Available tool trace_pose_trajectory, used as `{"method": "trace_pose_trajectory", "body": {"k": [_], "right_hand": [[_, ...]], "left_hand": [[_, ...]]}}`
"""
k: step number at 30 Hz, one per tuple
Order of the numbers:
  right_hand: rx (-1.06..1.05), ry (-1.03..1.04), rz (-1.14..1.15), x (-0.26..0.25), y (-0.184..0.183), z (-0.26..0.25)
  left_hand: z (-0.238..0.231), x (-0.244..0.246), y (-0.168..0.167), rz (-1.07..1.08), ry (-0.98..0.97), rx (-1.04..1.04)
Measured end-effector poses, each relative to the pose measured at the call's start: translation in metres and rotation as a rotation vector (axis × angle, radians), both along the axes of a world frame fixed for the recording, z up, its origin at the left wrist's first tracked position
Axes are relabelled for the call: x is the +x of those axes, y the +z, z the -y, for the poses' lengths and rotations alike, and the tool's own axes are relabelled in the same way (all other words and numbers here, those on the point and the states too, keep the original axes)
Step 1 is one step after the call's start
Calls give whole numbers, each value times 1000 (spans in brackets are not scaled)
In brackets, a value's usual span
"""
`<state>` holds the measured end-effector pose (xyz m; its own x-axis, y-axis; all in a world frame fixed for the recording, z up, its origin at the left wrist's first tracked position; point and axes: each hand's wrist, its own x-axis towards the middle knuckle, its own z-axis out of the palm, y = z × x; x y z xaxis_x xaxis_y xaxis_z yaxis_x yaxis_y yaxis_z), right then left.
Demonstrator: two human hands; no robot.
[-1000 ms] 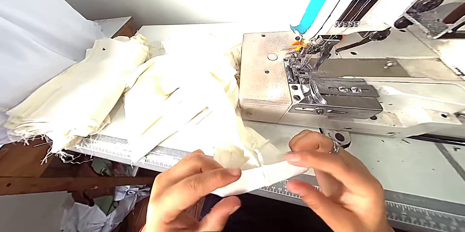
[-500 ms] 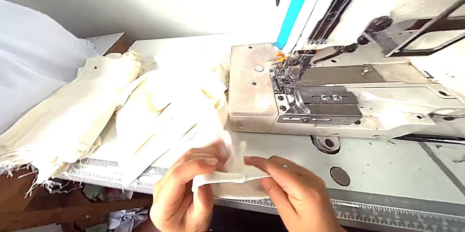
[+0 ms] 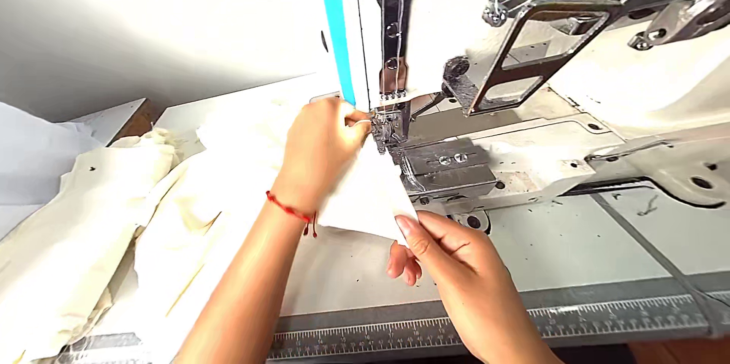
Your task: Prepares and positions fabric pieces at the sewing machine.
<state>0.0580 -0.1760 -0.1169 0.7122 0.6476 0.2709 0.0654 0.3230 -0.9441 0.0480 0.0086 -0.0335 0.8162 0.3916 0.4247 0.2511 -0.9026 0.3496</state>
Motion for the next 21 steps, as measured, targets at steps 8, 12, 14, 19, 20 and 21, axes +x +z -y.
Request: {"method": "trace_pose_trajectory", "body": {"k": [8,12,14,19,20,21], "right_hand": [[-108,-105,-24,11,7,-5],[-189,-128,-28,15,13,-7],[-194,-96,14,18,13,-2],[-90,-288,574,44,19,21],[-131,-361,739,51,25,21],[-184,-394,891,59,32,19]], "left_hand": [[-12,24,-1,47,27,-197],[-10,17,5,20,32,-119],[-8,-9,8,119,-126,64],[5,-45,7,106,-583,377],[7,-42,6,65,-618,453],[6,-39,7,26,-644,518]]}}
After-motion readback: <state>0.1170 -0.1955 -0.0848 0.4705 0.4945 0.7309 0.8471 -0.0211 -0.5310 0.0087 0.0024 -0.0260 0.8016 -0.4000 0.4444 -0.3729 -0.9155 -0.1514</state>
